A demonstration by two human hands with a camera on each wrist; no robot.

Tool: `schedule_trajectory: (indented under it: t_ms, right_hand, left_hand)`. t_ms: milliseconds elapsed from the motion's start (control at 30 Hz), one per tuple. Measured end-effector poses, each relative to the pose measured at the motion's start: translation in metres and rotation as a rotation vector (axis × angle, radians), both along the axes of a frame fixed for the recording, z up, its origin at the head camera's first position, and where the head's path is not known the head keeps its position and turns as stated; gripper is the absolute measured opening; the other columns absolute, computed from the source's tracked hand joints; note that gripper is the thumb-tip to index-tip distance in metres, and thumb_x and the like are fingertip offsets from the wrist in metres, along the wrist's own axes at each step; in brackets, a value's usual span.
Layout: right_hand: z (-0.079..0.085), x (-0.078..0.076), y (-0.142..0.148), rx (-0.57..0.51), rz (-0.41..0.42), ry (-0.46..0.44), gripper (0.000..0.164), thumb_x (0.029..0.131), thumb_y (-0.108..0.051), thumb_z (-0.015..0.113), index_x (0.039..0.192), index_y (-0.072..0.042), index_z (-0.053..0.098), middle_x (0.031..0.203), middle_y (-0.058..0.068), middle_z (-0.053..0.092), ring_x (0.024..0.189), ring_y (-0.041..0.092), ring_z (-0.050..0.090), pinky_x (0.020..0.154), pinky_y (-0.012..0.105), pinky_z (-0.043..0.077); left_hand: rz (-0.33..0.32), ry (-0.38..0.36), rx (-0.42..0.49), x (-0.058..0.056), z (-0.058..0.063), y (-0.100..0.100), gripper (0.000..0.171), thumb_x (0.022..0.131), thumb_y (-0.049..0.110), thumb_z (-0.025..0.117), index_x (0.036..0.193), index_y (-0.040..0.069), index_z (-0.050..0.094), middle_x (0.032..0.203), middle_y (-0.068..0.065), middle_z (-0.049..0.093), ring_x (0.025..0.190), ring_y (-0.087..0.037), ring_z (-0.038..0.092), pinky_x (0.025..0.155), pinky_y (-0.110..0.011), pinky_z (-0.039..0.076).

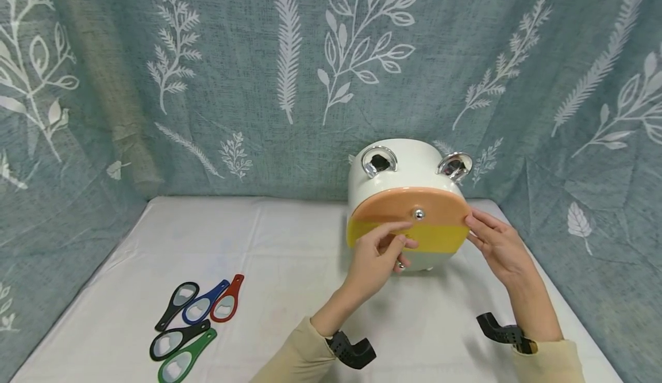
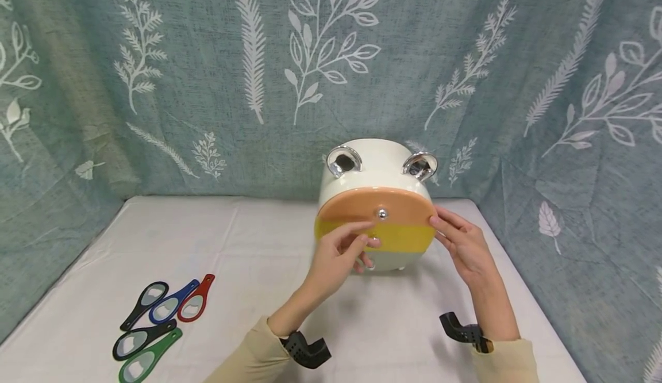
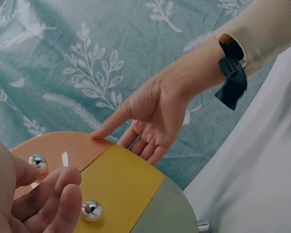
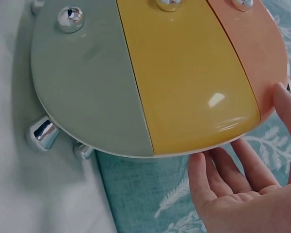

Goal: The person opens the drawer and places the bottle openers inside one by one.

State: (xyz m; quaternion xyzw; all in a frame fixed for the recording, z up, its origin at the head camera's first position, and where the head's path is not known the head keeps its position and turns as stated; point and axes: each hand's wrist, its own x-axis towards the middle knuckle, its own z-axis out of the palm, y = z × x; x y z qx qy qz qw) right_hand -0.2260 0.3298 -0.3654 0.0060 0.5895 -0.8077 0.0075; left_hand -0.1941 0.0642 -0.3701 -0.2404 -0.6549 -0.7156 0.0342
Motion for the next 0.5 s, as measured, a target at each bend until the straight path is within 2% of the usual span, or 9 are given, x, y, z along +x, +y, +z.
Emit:
schedule_trajectory:
  t_ms: [133, 233, 367, 500]
  right_hand:
    - [-0.001, 0.001, -0.001, -0.006, 0.000, 0.023, 0.022, 0.092, -0.004, 0.069, 0.110, -0.015, 0.075, 0.112, -0.002, 0.068, 0.104, 0.011, 0.064, 0.089, 0.024, 0.050]
    - [-0.001, 0.002, -0.002, -0.013, 0.003, 0.029, 0.024, 0.091, -0.002, 0.069, 0.111, -0.014, 0.075, 0.113, -0.001, 0.068, 0.103, 0.012, 0.065, 0.090, 0.024, 0.050]
    - [-0.002, 0.003, -0.003, -0.011, -0.002, 0.024, 0.024, 0.091, -0.003, 0.070, 0.111, -0.015, 0.075, 0.113, -0.001, 0.068, 0.103, 0.012, 0.065, 0.090, 0.024, 0.050]
    - [-0.004, 0.005, -0.003, 0.000, -0.009, 0.030, 0.023, 0.091, -0.003, 0.070, 0.111, -0.015, 0.075, 0.112, -0.001, 0.068, 0.102, 0.011, 0.065, 0.090, 0.025, 0.050]
  left_hand:
    - [-0.001, -0.030, -0.005, 0.009, 0.011, -0.005, 0.027, 0.099, -0.003, 0.053, 0.124, -0.005, 0.063, 0.097, -0.022, 0.070, 0.065, -0.038, 0.065, 0.057, -0.045, 0.057]
    - [-0.011, -0.037, 0.009, 0.010, 0.013, -0.008, 0.027, 0.098, -0.004, 0.053, 0.123, -0.006, 0.062, 0.096, -0.023, 0.070, 0.068, -0.048, 0.064, 0.057, -0.045, 0.057]
    - [-0.036, -0.043, 0.016, 0.001, 0.000, -0.009, 0.027, 0.098, -0.004, 0.055, 0.125, -0.005, 0.063, 0.095, -0.024, 0.070, 0.068, -0.050, 0.063, 0.057, -0.045, 0.057]
    - [-0.038, -0.057, 0.001, -0.009, -0.017, -0.007, 0.028, 0.099, 0.001, 0.058, 0.126, 0.002, 0.064, 0.093, -0.020, 0.071, 0.066, -0.046, 0.064, 0.056, -0.042, 0.058]
